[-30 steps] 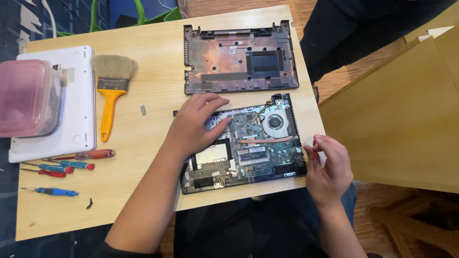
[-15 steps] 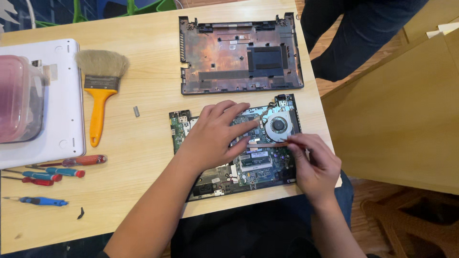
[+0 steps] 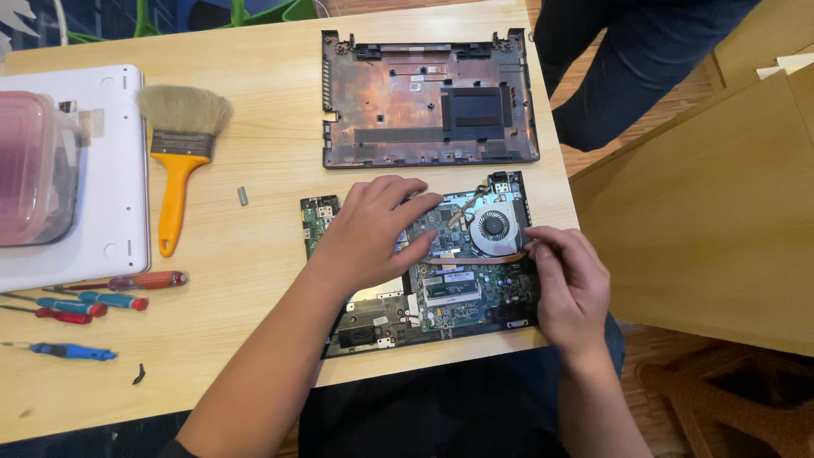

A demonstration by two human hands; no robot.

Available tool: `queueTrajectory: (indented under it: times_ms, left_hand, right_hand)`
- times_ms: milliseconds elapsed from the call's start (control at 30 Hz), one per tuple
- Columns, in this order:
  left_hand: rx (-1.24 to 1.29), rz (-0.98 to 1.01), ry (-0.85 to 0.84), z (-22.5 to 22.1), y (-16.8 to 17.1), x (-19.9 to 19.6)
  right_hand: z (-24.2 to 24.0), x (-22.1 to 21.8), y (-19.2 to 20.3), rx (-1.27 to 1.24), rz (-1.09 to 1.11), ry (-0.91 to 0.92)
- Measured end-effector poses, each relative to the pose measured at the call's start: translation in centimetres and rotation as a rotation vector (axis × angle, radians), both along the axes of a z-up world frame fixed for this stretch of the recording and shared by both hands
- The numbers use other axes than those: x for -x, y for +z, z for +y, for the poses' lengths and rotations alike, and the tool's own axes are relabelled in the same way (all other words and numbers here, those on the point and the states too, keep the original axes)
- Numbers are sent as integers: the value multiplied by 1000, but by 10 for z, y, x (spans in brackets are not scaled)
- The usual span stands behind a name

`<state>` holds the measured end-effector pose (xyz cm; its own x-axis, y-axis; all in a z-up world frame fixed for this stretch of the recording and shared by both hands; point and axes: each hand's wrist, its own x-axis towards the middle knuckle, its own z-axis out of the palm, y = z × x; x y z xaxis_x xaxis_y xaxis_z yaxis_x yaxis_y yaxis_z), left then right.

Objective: The person disassembles a laptop by removing the back cover and disconnecting internal components. They unscrew the bottom case using a screwdriver, pry it open by hand, and then unplug small cables and connectors from the motherboard.

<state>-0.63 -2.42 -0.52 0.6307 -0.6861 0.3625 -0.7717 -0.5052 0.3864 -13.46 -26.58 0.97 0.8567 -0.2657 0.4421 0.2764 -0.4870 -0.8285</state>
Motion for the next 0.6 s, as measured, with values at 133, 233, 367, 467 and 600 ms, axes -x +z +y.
queueTrajectory:
  times_ms: [133, 233, 367, 467, 600]
  left_hand:
    - [-1, 26, -34, -1, 8, 3]
    - [-17, 59, -35, 0, 9, 5]
    - [-26, 75, -41, 2, 9, 2]
    - [-24, 95, -44, 3, 10, 2]
    - [-21, 112, -46, 3, 14, 2]
  right_hand:
    - [-1, -30, 22, 180, 132, 1]
    - [10, -60, 53, 390, 219, 186]
    - [10, -85, 44, 487, 493, 288]
    - [-5, -85, 14, 478, 466, 262]
    - [-16, -78, -10, 550, 295, 204]
